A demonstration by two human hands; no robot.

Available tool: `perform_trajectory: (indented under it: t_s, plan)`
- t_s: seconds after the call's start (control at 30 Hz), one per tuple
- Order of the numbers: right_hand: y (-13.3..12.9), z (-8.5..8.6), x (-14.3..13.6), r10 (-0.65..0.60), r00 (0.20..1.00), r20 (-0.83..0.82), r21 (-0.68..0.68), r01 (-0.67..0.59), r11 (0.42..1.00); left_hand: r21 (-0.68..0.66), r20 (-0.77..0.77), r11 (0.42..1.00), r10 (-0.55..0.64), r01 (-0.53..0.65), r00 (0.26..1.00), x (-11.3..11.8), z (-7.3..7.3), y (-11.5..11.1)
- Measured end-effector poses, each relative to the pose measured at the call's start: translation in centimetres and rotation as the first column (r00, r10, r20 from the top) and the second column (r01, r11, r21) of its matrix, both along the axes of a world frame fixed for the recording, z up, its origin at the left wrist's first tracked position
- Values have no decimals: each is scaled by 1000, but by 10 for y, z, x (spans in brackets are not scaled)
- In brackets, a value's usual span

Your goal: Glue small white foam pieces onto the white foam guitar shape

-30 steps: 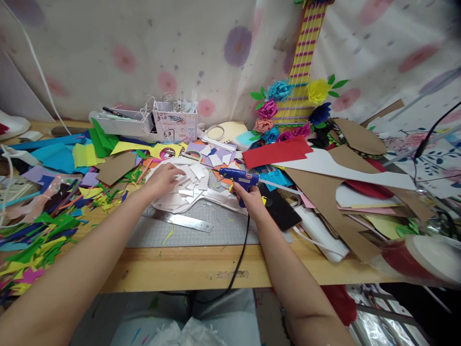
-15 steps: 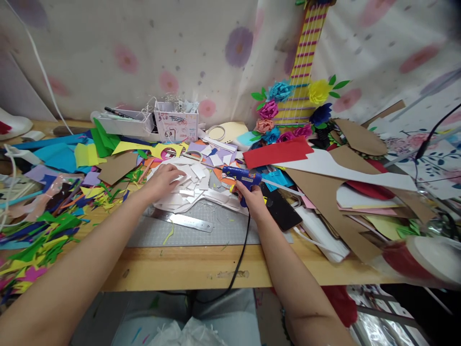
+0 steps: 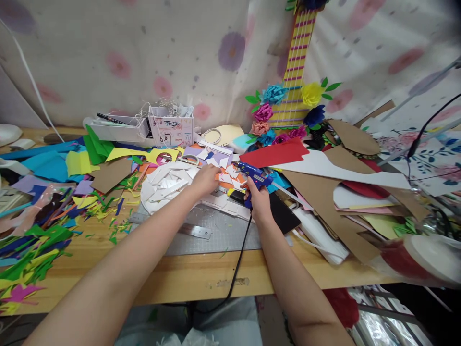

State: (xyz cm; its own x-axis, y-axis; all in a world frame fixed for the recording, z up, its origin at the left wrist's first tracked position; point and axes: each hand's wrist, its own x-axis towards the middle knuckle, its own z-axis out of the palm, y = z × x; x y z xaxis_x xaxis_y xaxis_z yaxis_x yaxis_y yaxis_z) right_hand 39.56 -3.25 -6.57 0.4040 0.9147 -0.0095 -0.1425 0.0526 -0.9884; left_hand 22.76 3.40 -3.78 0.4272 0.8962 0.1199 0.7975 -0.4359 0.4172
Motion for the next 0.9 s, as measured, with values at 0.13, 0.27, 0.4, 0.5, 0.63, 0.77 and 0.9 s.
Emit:
perform_trajectory:
  t_s: [0.13,0.27,0.4,0.5,0.63,0.77,0.9]
  plan:
    - [-1,3,1,-11,1000,-27,21,11,1000,-22,-123,999,-37,34,992,28,-13,15]
    - [-1,6,0,-23,999,-35,32,24,999,-33,-151,999,3,-8,989,32,-19,24]
    - [-2,6,-1,-7,1000,1,16,7,1000,-48,-152,997,57,-65,987,23,-16,20]
    - [-3,7,-1,-9,1000,7,19,9,1000,-76,-48,993,89,-93,995,12,-8,12]
    - [-3,6,-3,-1,1000,10,23,1,1000,-137,170,979,172,-150,970,-2,3,1]
    - [-2,0,-6,28,999,31,7,-28,1000,-359,493,915,351,-181,796,-25,15,-9]
    - [-5,-4,-9,150,987,60,-14,-150,989,-574,735,818,509,14,448,-57,23,-31]
